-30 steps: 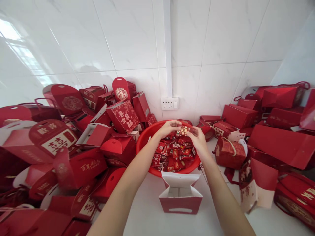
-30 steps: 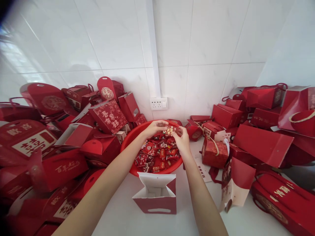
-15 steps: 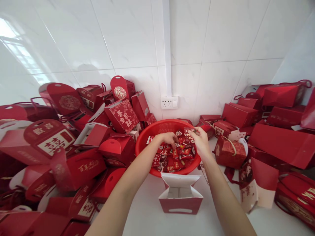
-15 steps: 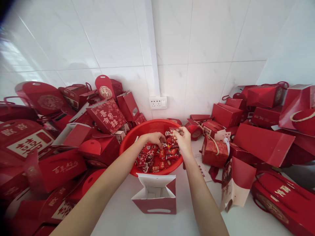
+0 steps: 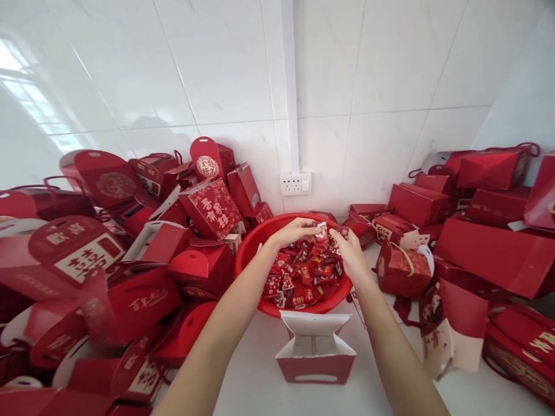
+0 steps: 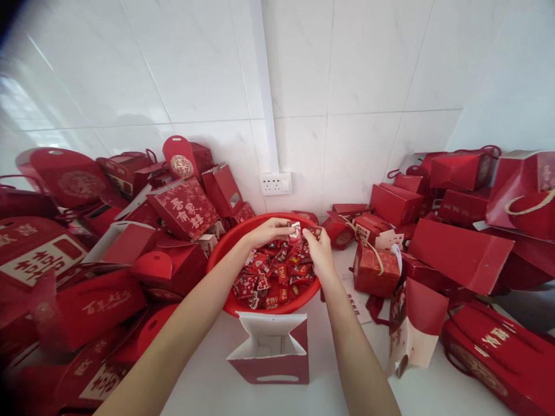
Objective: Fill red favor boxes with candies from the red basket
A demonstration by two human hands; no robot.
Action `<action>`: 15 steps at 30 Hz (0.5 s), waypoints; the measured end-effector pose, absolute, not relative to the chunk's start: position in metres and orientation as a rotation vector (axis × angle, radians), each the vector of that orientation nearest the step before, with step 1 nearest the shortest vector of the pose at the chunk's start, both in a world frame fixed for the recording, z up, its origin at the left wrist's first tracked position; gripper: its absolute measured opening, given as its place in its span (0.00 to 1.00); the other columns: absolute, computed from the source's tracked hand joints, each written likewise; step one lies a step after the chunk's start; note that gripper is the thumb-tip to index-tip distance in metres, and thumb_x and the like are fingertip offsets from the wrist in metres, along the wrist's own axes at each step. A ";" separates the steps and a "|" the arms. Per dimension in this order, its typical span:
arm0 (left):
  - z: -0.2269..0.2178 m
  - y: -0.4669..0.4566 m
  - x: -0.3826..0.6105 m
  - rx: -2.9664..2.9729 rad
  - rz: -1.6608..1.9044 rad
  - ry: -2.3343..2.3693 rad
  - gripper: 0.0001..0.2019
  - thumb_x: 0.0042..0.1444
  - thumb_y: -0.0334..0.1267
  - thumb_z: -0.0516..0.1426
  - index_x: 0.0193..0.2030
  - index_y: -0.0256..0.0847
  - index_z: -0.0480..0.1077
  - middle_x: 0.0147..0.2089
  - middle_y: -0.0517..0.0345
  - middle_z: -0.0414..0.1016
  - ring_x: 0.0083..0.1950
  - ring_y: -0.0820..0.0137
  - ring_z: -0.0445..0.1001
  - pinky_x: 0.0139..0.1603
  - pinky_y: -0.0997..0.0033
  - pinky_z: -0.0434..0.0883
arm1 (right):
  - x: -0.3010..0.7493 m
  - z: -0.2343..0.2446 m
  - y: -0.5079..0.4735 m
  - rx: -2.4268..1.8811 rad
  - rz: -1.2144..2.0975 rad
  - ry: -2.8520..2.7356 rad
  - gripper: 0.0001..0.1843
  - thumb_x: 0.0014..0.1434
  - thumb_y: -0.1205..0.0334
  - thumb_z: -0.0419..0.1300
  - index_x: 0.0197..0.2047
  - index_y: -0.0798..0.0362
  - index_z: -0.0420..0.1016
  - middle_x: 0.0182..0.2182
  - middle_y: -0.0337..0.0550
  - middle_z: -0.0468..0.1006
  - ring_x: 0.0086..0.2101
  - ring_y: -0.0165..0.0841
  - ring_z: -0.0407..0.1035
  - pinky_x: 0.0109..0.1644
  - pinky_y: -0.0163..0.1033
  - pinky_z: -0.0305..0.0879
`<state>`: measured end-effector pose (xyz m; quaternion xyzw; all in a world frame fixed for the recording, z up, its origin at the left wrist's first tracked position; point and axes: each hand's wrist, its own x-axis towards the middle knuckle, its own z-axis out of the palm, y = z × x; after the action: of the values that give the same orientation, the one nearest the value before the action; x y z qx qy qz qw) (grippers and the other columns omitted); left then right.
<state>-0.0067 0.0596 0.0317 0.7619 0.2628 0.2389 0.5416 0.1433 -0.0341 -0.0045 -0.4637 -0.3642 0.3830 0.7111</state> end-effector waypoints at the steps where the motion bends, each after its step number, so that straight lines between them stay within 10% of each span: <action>1: 0.031 0.059 -0.004 1.788 0.587 0.588 0.28 0.46 0.57 0.68 0.45 0.35 0.77 0.40 0.51 0.79 0.38 0.69 0.75 0.44 0.67 0.71 | 0.143 -0.003 -0.035 -1.012 0.871 -0.812 0.17 0.47 0.49 0.70 0.35 0.49 0.74 0.32 0.40 0.83 0.36 0.40 0.77 0.43 0.44 0.72; 8: 0.028 0.060 0.001 1.929 0.561 0.685 0.26 0.55 0.37 0.63 0.61 0.38 0.69 0.43 0.52 0.80 0.39 0.69 0.78 0.45 0.67 0.73 | 0.144 -0.002 -0.035 -0.961 0.927 -0.781 0.20 0.39 0.51 0.75 0.33 0.50 0.77 0.31 0.38 0.83 0.34 0.38 0.77 0.42 0.44 0.72; 15: 0.011 0.060 -0.004 2.198 -0.013 0.951 0.17 0.29 0.29 0.70 0.31 0.38 0.77 0.28 0.61 0.77 0.33 0.65 0.75 0.38 0.70 0.71 | 0.147 -0.004 -0.034 -0.965 0.947 -0.754 0.20 0.36 0.55 0.76 0.32 0.50 0.77 0.28 0.37 0.82 0.32 0.39 0.77 0.40 0.44 0.72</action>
<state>-0.0041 0.0599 0.0114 0.8545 0.3697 -0.0052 0.3649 0.1469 -0.0340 -0.0039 -0.4357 -0.3405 0.4278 0.7150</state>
